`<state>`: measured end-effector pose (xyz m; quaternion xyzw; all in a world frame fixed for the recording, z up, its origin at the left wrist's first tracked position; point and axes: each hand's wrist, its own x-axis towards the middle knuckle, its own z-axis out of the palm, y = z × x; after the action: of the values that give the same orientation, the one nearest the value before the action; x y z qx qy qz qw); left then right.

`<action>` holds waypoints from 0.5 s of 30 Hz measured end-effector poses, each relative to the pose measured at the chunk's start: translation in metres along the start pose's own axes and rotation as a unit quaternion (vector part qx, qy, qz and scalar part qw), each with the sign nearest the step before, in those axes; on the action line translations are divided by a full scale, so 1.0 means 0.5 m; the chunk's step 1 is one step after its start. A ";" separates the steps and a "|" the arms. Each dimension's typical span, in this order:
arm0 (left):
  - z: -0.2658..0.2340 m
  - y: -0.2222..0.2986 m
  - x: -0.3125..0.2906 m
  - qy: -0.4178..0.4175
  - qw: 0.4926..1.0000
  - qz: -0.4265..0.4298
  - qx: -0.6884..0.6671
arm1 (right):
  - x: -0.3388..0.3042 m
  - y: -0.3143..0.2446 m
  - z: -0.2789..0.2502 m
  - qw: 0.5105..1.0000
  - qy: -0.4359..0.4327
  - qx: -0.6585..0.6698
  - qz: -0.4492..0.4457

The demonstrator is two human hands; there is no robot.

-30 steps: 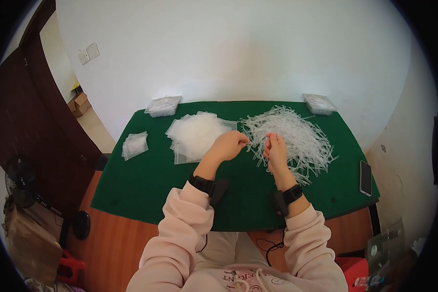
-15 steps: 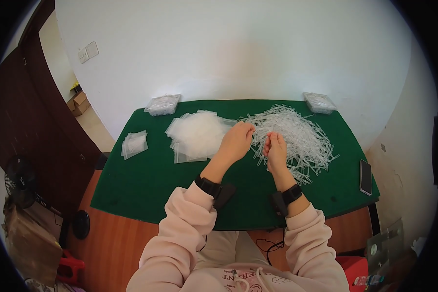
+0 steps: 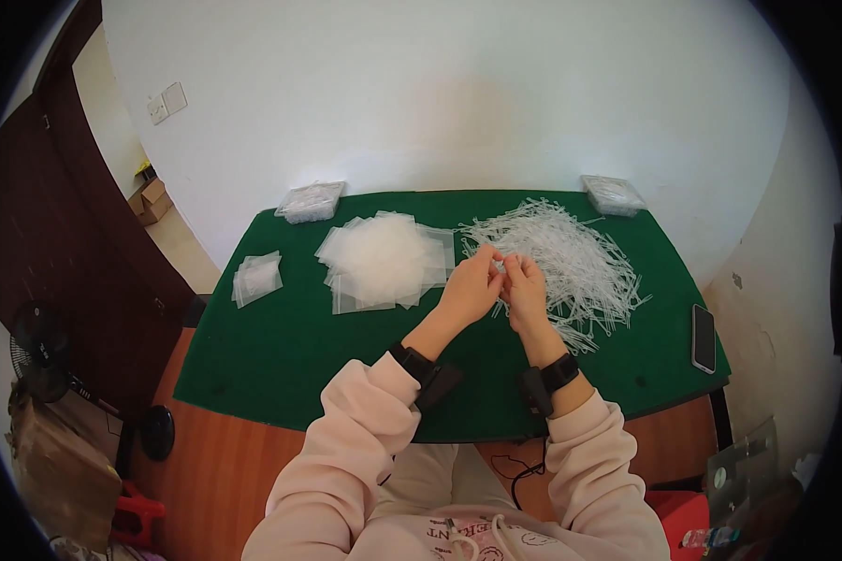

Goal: The recorder is stuffing shredded white paper/film filler into small clear plastic zip-top bags.

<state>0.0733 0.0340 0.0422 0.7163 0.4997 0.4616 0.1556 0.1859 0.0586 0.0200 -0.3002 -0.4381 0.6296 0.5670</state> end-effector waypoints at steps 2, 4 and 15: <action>0.002 0.000 -0.003 -0.014 1.000 -0.018 -0.011 | 0.011 -0.003 -0.012 0.998 0.048 0.037 -0.018; 0.013 -0.020 -0.003 -0.014 0.999 -0.018 0.039 | 0.022 -0.007 -0.030 0.995 0.075 0.055 -0.025; 0.070 -0.097 -0.039 -0.004 0.962 -0.011 0.272 | 0.041 -0.032 -0.039 0.957 0.202 0.152 -0.145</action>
<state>0.0727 0.0475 -0.0191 0.7279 0.6133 0.3042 -0.0381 0.2065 0.0822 0.0283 -0.2647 -0.2529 0.5256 0.7679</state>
